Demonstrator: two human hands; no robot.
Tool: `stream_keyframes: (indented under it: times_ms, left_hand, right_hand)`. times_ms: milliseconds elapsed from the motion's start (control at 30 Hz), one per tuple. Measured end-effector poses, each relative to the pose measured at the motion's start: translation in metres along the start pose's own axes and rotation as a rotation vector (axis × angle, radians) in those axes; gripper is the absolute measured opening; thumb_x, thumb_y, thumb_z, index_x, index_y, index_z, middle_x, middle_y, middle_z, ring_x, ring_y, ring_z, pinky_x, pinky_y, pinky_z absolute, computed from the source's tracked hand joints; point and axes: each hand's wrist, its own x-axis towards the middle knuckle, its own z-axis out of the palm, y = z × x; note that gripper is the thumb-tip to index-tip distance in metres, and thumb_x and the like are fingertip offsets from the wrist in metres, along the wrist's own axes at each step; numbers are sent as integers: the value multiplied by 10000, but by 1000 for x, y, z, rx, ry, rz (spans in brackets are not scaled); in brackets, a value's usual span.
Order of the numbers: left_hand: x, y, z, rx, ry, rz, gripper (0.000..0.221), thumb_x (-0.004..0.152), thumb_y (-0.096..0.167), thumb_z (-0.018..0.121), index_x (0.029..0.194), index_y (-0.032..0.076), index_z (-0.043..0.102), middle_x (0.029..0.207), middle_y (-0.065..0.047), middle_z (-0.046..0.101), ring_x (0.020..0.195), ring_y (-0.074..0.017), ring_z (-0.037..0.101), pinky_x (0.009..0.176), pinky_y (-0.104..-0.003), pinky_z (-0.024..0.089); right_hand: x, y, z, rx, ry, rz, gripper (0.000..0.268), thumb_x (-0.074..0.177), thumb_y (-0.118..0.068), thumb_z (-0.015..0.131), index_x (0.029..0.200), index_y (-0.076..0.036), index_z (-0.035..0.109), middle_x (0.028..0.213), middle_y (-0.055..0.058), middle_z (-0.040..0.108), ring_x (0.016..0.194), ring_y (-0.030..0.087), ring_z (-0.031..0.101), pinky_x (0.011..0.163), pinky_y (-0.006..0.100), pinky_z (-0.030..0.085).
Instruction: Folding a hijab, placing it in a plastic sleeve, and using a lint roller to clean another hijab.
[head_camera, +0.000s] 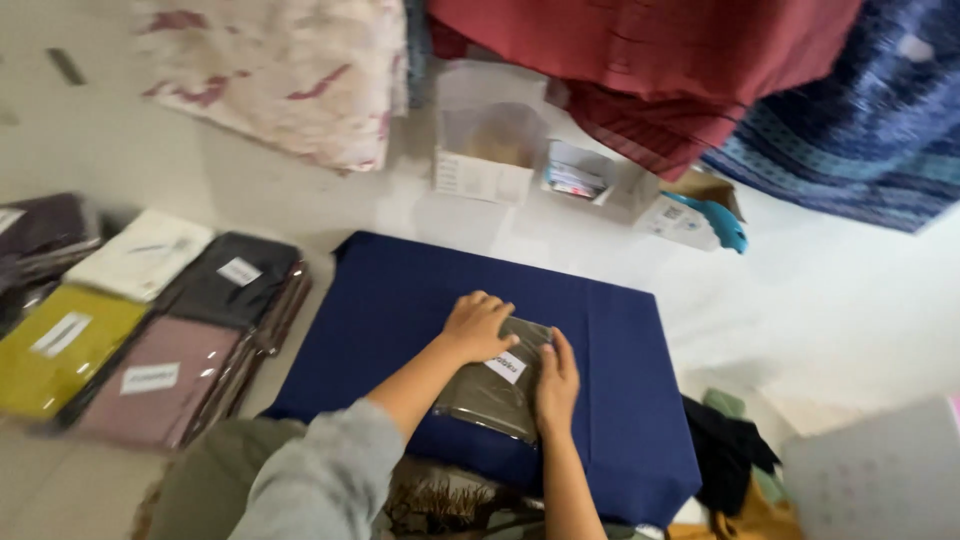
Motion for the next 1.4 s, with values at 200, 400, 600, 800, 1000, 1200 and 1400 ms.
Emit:
stream_keyframes:
  times_ms: [200,400,600,800,1000,1200,1400]
  left_hand:
    - [-4,-6,-40,-64,-223,-70,695,658,648,805,1163,172,763,1172,-68,721,1070,-280,582,952,-443,330]
    - [-74,-56,-92,-447,-464,-233,664,699,454,811,1198,28,710,1132,-130,754,908,-256,746,835,-361,597]
    - [-195,-152,-134,-848,-172,-603,1085,745,559,708,1570,0,279,1654,-214,261,1513,-368,325,1227,-532,306]
    - [-323,-212,-168,-1171,619,-1169,1003,807,390,714,1602,53,203,1615,-242,302,1493,-400,320,1230,-593,264]
    - [-361,-352,19,-950,912,-1524,817,845,407,803,1436,-47,468,1366,-268,568,1220,-406,586,1022,-479,501]
    - [-361,-371,60,-1008,998,-1644,761,902,283,772,1426,-131,406,1349,-316,541,1178,-427,598,985,-446,513]
    - [-375,-367,41,-1047,999,-1599,561,922,219,750,1324,-91,512,1240,-249,638,1093,-382,653,916,-421,536]
  right_hand:
    - [3,-12,-13,316,-19,67,292,1011,-131,541,1254,-42,677,1195,109,738,1144,191,674,1084,336,495]
    - [20,20,-12,466,-49,49,227,1052,-15,504,1236,-36,636,1068,93,690,1019,152,667,949,292,546]
    - [7,2,-13,312,-86,-11,209,1067,-12,507,1235,-7,632,1041,108,685,985,159,663,950,280,542]
    - [-7,-20,-6,113,-112,-18,214,1055,18,510,1196,-9,668,1011,97,705,962,157,656,935,280,519]
    - [-16,-26,-1,-155,-150,-79,187,1062,-10,575,1202,-14,699,1016,84,740,889,167,647,827,283,491]
    - [-21,-27,1,-329,-182,-72,201,1042,-28,590,1165,-21,749,1001,61,773,586,137,499,593,267,420]
    - [-14,-19,4,-355,-228,-91,220,1031,8,599,1189,-17,749,1027,82,773,635,150,569,617,273,458]
